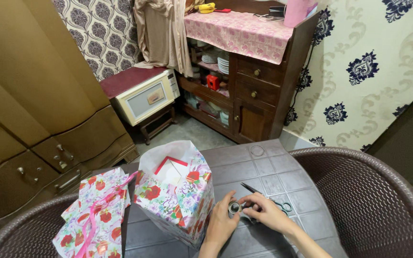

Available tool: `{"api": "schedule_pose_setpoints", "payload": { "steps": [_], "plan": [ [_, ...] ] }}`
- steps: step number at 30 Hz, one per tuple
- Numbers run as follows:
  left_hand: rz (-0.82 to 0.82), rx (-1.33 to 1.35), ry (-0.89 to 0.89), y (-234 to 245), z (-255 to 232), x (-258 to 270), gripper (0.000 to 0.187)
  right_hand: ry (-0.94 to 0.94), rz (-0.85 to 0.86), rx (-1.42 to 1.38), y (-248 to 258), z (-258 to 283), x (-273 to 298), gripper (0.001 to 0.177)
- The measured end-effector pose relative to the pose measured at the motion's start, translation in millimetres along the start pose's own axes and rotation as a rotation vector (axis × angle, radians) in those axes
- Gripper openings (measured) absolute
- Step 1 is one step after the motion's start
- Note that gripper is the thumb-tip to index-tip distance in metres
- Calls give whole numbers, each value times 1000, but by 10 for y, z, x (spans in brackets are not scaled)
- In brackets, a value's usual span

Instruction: The person wraps a rectangular box with floral-patterned wrapping paper, folds the edges, and secures them with clear tape. They use scissors to cut the tape and trim excess paper, then fold the top flaps and add a pink ribbon bow.

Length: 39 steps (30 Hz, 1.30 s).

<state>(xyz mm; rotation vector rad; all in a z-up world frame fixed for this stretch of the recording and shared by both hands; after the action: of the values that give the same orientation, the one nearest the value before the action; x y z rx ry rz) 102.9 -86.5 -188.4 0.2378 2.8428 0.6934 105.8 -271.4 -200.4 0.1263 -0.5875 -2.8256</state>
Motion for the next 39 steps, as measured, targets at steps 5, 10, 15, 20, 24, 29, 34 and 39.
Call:
{"api": "schedule_pose_setpoints", "payload": {
  "steps": [5, 10, 15, 20, 24, 29, 34, 39],
  "plan": [
    [-8, 0, -38, 31, -107, 16, 61, 33, -114, 25, 33, 83, 11, 24],
    [2, 15, -125, 45, -155, 37, 51, 21, -132, 71, 96, 219, 87, 20],
    [58, 11, -29, 93, -136, 85, 38, -67, -89, -60, 190, 352, 150, 21],
    [140, 247, 49, 127, -153, 145, 65, 49, -2, 68, 223, 511, 211, 26],
    [162, 241, 20, 146, -197, 203, 74, 86, 40, 70, 161, 597, 227, 29],
    [163, 247, -26, 195, -268, 225, 76, 63, 13, 137, 142, 651, 255, 24],
    [157, 223, -18, 234, -318, 244, 78, 42, 2, 124, 123, 624, 271, 20],
    [160, 227, -26, 268, -363, 262, 79, 90, 84, 98, 45, 544, 273, 23]
  ]
}}
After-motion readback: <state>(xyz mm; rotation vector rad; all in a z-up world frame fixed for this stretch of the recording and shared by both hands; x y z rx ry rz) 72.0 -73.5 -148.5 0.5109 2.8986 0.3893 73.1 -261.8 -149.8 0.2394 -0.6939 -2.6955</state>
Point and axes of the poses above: each hand's wrist, its own x-axis away from the middle knuckle, its own y-axis out of the back of the hand, z = x × y, the point moved 4 cm from there along -x, towards the middle knuckle, and after that the axes turned 4 degrees about y, right-handed, at the moved point
